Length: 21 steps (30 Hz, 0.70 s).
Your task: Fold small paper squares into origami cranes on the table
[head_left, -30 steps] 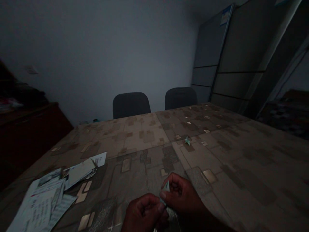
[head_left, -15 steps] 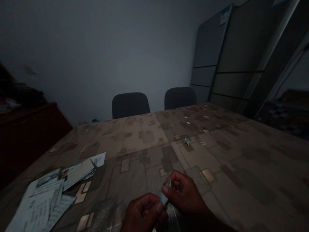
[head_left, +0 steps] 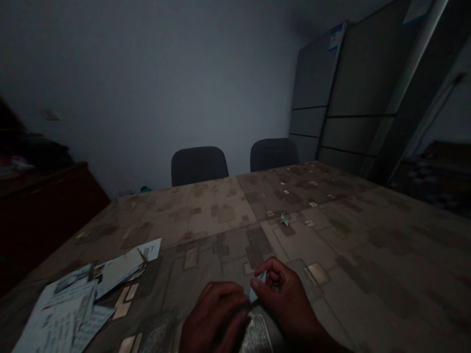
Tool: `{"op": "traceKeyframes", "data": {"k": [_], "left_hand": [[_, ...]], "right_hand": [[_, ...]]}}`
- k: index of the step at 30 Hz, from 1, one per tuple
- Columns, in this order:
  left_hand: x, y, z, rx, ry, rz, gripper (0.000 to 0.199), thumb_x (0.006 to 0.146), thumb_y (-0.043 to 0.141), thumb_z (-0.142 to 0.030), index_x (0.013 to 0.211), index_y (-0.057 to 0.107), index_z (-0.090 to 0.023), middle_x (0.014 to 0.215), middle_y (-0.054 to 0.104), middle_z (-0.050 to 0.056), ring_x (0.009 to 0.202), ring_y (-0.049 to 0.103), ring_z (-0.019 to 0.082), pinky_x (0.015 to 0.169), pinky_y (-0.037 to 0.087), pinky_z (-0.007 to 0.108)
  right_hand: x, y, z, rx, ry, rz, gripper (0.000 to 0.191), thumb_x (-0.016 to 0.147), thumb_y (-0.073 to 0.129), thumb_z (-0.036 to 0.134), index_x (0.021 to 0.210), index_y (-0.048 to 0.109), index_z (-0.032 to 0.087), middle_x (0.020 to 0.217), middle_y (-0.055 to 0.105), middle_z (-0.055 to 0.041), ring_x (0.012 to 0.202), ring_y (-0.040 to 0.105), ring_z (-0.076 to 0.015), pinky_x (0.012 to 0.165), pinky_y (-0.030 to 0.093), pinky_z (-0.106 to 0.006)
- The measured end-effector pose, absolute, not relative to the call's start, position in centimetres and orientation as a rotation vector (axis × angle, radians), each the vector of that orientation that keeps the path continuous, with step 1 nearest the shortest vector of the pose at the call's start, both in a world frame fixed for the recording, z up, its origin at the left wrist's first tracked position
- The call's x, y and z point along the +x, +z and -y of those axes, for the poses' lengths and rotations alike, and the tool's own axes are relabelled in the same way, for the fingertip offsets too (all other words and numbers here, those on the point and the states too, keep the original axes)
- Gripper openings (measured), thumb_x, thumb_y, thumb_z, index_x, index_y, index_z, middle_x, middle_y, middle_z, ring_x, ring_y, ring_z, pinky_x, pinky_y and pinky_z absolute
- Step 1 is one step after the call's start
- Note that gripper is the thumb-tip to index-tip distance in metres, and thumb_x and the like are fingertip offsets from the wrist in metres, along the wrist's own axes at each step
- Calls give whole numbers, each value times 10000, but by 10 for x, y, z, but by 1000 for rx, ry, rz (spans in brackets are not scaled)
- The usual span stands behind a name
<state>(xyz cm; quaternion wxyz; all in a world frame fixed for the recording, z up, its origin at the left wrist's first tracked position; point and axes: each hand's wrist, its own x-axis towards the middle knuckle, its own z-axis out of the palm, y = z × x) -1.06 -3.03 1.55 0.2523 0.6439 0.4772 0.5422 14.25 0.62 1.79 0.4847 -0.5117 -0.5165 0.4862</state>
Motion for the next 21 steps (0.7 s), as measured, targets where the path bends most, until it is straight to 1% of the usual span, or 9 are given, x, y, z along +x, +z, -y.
{"op": "traceKeyframes", "data": {"k": [2, 4, 7, 10, 12, 15, 17, 19, 21], "left_hand": [[-13, 18, 29, 1890, 1441, -1231, 198, 740, 707, -152, 889, 757, -273, 841, 722, 78, 777, 647, 238, 720, 494, 291], [-17, 18, 28, 1953, 1389, -1215, 270, 721, 735, -131, 945, 748, -281, 851, 735, 76, 770, 658, 236, 701, 507, 282], [-21, 19, 25, 2032, 1300, -1192, 313, 699, 765, -132, 976, 742, -277, 859, 747, 82, 771, 668, 242, 699, 519, 290], [-22, 21, 25, 2032, 1302, -1158, 295, 705, 757, -132, 968, 747, -265, 840, 754, 87, 750, 668, 241, 699, 518, 297], [-20, 22, 26, 1977, 1330, -1134, 242, 745, 714, -145, 953, 757, -262, 823, 758, 89, 729, 667, 236, 697, 514, 298], [-16, 21, 27, 1675, 1340, -1225, 132, 795, 666, -231, 855, 783, -239, 792, 752, 90, 707, 665, 232, 679, 503, 288], [-13, 17, 26, 1360, 1304, -1287, 137, 768, 698, -307, 780, 788, -204, 732, 735, 83, 700, 655, 232, 653, 488, 278], [-12, 11, 26, 1069, 1250, -1259, 222, 694, 760, -382, 738, 782, -165, 626, 699, 62, 629, 618, 209, 597, 463, 267], [-10, 6, 26, 869, 1213, -1194, 309, 615, 807, -438, 659, 757, -136, 519, 640, 32, 546, 560, 169, 547, 430, 251]], "right_hand": [[141, 18, -3, -1222, 1194, 1251, 112, 695, 634, 263, 728, 575, 174, 530, 393, 80, 487, 379, -103, 485, 300, -211], [138, 19, 0, -1217, 1189, 1257, 120, 699, 631, 283, 723, 585, 175, 514, 374, 85, 469, 349, -97, 472, 281, -210], [136, 20, 5, -1249, 1164, 1300, 120, 687, 648, 278, 724, 607, 172, 496, 344, 89, 464, 323, -97, 466, 260, -211], [136, 19, 6, -1260, 1179, 1331, 158, 692, 668, 311, 727, 613, 168, 504, 368, 80, 468, 336, -97, 465, 255, -212], [137, 19, 6, -1213, 1230, 1324, 237, 739, 648, 398, 727, 609, 165, 527, 414, 61, 480, 382, -105, 476, 285, -216], [140, 19, 6, -1060, 1321, 1293, 429, 846, 496, 556, 811, 627, 149, 561, 496, 21, 536, 481, -139, 534, 361, -244], [142, 20, 5, -986, 1360, 1288, 490, 864, 450, 592, 883, 633, 138, 587, 545, -2, 553, 504, -149, 558, 385, -259], [142, 19, 6, -971, 1386, 1287, 445, 840, 513, 571, 888, 625, 143, 621, 578, -12, 551, 512, -144, 558, 397, -258], [141, 17, 6, -980, 1433, 1266, 376, 798, 593, 522, 876, 610, 154, 629, 577, -3, 553, 538, -144, 557, 409, -255]]}}
